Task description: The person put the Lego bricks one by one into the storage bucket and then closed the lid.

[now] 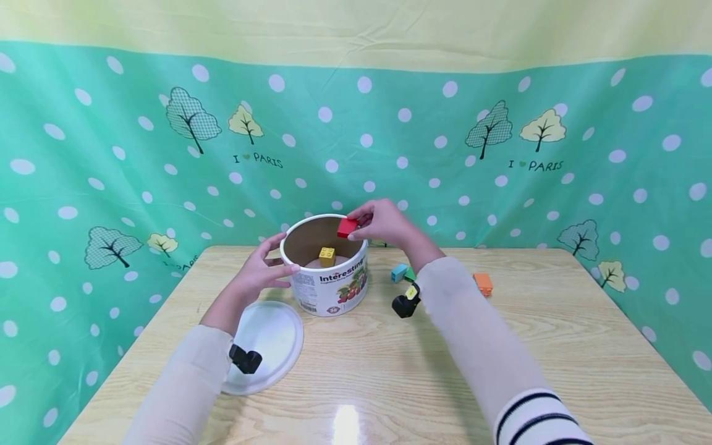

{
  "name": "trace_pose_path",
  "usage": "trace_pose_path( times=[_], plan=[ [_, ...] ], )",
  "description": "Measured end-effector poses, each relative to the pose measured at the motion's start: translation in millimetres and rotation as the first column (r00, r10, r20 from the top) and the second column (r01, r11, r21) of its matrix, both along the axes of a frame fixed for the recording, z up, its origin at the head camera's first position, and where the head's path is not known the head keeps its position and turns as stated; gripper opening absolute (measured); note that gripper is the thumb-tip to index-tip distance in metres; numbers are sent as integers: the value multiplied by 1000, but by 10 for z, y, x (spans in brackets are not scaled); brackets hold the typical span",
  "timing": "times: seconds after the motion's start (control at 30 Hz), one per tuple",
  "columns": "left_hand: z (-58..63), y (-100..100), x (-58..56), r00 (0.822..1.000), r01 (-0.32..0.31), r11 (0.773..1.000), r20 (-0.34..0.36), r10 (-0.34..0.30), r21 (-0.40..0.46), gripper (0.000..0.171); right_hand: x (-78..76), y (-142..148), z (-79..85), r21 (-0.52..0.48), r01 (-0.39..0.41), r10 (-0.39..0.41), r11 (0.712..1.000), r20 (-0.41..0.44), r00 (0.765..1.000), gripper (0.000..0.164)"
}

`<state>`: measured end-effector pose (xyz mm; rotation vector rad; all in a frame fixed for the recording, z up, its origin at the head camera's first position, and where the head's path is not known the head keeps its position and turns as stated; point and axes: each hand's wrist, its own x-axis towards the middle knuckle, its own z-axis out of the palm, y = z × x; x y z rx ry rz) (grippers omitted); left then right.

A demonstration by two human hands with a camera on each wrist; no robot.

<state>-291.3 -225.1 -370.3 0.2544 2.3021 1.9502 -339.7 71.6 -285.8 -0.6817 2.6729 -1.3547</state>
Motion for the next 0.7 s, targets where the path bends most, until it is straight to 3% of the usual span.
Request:
trace_pose_path(
  times=[0.43, 0.7],
  plan=[
    [7, -2, -5, 1000, -4, 1000, 0, 4, -13, 94, -161, -224, -129, -70, 51, -47, 996, 53, 997, 37],
    [-1, 5, -5, 1000, -16, 999, -1, 16, -36, 94, -153, -279, -149, -91, 90, -85, 992, 52, 995, 37]
  ],
)
